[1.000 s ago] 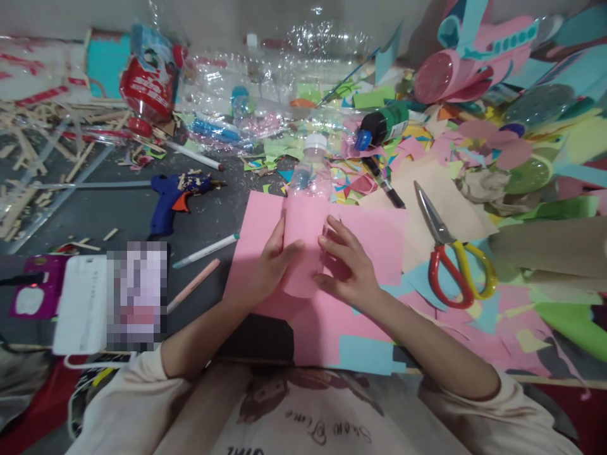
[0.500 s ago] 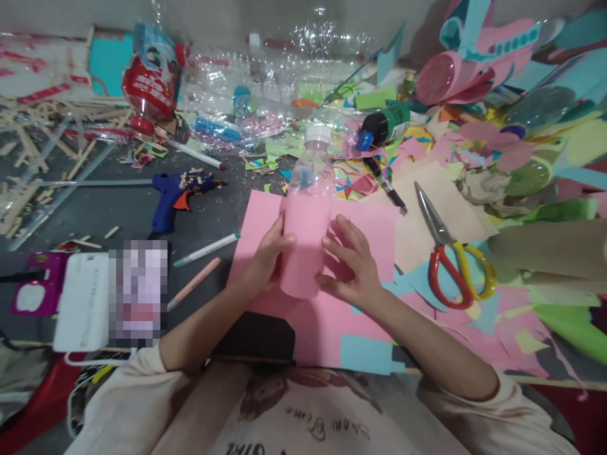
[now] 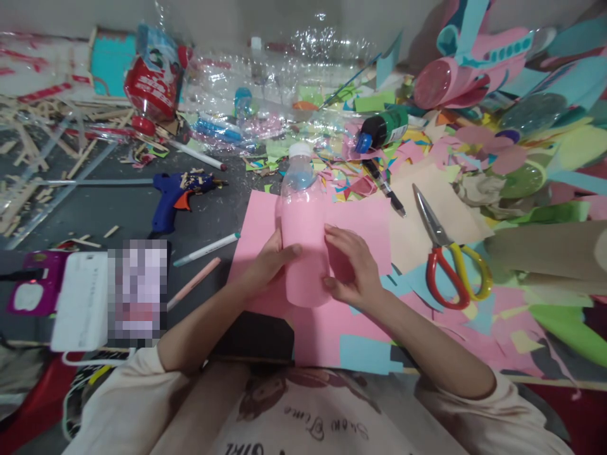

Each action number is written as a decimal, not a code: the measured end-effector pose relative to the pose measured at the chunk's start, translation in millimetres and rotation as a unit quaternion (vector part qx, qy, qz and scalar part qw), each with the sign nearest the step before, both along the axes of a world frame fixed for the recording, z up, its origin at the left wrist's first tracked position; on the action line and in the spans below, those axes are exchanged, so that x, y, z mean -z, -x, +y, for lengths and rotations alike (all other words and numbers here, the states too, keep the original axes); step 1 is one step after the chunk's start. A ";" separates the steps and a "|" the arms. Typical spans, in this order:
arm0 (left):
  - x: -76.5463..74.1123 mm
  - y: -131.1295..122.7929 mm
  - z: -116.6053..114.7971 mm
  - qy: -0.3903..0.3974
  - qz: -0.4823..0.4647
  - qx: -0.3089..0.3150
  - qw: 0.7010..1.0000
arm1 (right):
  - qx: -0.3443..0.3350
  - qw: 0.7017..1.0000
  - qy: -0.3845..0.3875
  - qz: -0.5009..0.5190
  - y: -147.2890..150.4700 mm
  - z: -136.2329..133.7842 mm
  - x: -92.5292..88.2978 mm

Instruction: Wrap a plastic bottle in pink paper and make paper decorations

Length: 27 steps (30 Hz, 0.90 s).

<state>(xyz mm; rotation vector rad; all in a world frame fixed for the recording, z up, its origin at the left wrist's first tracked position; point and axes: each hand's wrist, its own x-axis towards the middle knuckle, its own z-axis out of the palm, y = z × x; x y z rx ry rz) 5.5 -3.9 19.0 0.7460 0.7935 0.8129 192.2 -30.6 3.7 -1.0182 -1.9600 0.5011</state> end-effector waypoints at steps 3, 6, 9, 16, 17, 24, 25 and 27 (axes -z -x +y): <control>-2.3 -2.0 0.9 0.020 -0.019 -0.015 1.000 | -0.004 1.000 0.003 -0.016 0.7 -1.7 3.5; -6.0 -2.3 1.7 0.081 -0.048 -0.017 0.995 | 0.005 1.000 0.001 -0.008 1.4 -1.9 5.7; -6.3 -0.9 2.5 0.112 -0.060 -0.013 0.992 | 0.014 1.000 -0.003 0.015 1.2 -1.8 4.5; -9.2 -4.4 2.3 0.067 -0.035 -0.022 0.997 | 0.038 0.990 0.080 0.106 3.2 -5.6 2.8; -9.5 -4.6 0.9 0.065 -0.027 -0.023 0.997 | 0.041 0.986 0.094 0.129 5.2 -7.0 4.8; -4.6 -0.3 -7.4 0.043 0.029 -0.022 0.998 | 0.052 0.943 0.205 0.258 19.9 -16.6 17.0; -4.5 -0.1 -7.3 0.044 0.031 -0.021 0.998 | 0.054 0.940 0.217 0.258 20.5 -17.2 16.4; -4.4 0.1 -7.0 0.043 0.038 -0.022 0.998 | 0.054 0.936 0.234 0.258 20.9 -18.0 14.1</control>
